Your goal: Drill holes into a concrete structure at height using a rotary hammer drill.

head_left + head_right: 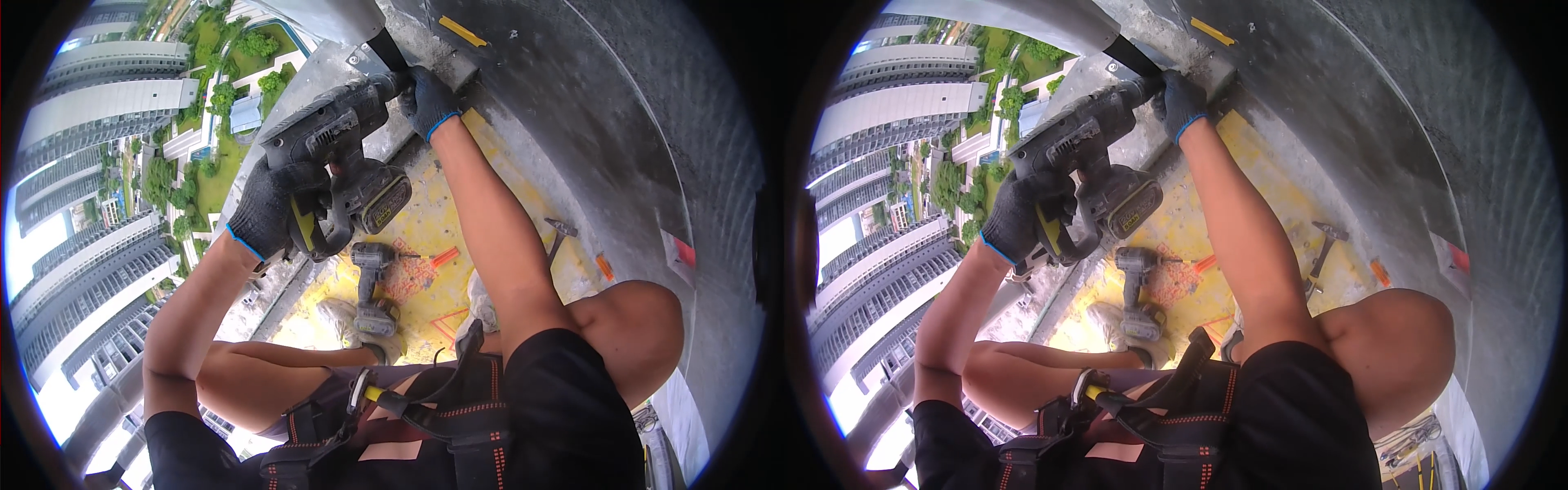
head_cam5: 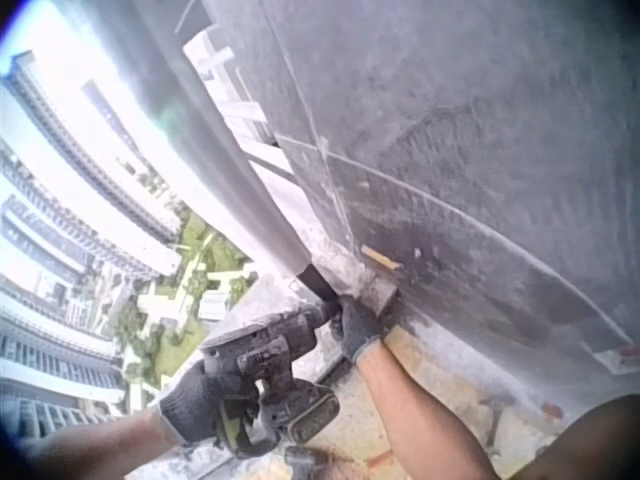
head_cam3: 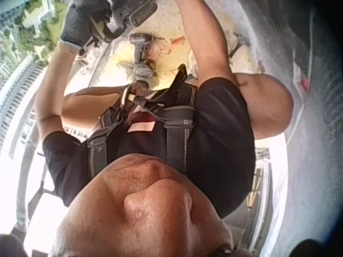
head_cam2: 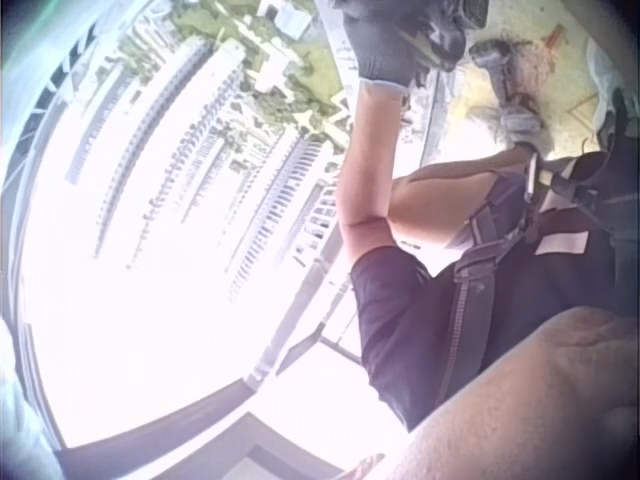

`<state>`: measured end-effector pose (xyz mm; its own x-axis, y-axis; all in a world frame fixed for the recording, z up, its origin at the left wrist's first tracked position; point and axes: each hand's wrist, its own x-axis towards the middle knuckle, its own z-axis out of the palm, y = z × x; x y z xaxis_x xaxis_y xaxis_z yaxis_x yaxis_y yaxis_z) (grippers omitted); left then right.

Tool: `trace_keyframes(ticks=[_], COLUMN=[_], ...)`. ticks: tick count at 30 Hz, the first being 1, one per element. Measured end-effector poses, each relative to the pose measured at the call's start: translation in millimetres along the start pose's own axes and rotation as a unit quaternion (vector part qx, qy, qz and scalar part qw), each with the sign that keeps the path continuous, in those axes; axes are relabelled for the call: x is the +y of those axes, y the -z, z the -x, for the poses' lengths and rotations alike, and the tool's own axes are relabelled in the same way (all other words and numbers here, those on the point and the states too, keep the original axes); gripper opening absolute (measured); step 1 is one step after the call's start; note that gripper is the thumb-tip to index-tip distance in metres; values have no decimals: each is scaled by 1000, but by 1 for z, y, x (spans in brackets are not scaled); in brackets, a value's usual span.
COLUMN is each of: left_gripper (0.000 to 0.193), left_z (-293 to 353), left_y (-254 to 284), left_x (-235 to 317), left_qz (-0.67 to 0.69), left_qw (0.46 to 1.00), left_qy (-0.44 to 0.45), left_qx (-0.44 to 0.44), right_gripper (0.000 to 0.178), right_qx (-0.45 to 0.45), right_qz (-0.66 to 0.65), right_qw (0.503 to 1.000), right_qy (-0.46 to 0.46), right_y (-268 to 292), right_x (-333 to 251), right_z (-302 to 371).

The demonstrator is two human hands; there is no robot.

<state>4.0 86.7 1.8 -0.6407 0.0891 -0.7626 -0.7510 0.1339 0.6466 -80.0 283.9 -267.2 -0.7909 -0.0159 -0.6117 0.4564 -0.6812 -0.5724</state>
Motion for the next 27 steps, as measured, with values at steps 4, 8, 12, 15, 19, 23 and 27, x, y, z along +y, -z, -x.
trace_keyframes(ticks=[4,8,12,15,19,23,27], left_gripper=[26,31,32,30,27,27,27], left_z=[-2,3,-5,-1,-6,6,-5], left_y=[4,18,9,13,8,5,28], left_x=[-3,-1,-3,-5,-2,0,-4], left_qz=[21,-17,-14,-17,5,15,-61], left_qw=[1000,1000,999,1000,998,999,997], left_qy=[18,-9,-7,-14,-39,-45,-42], left_qx=[-4,-10,-35,-9,-40,20,-15], right_gripper=[18,25,26,27,21,14,13], right_qx=[20,62,72,108,35,-11,-58], right_qz=[105,88,225,-34,-105,-196,-94], right_qw=[992,994,948,994,994,980,993], right_qy=[70,35,211,-7,-3,-17,45], right_y=[-5,-36,1,-22,-14,-23,-11], right_x=[3,-14,11,-4,-3,13,36], right_z=[9,39,-7,11,6,-7,-36])
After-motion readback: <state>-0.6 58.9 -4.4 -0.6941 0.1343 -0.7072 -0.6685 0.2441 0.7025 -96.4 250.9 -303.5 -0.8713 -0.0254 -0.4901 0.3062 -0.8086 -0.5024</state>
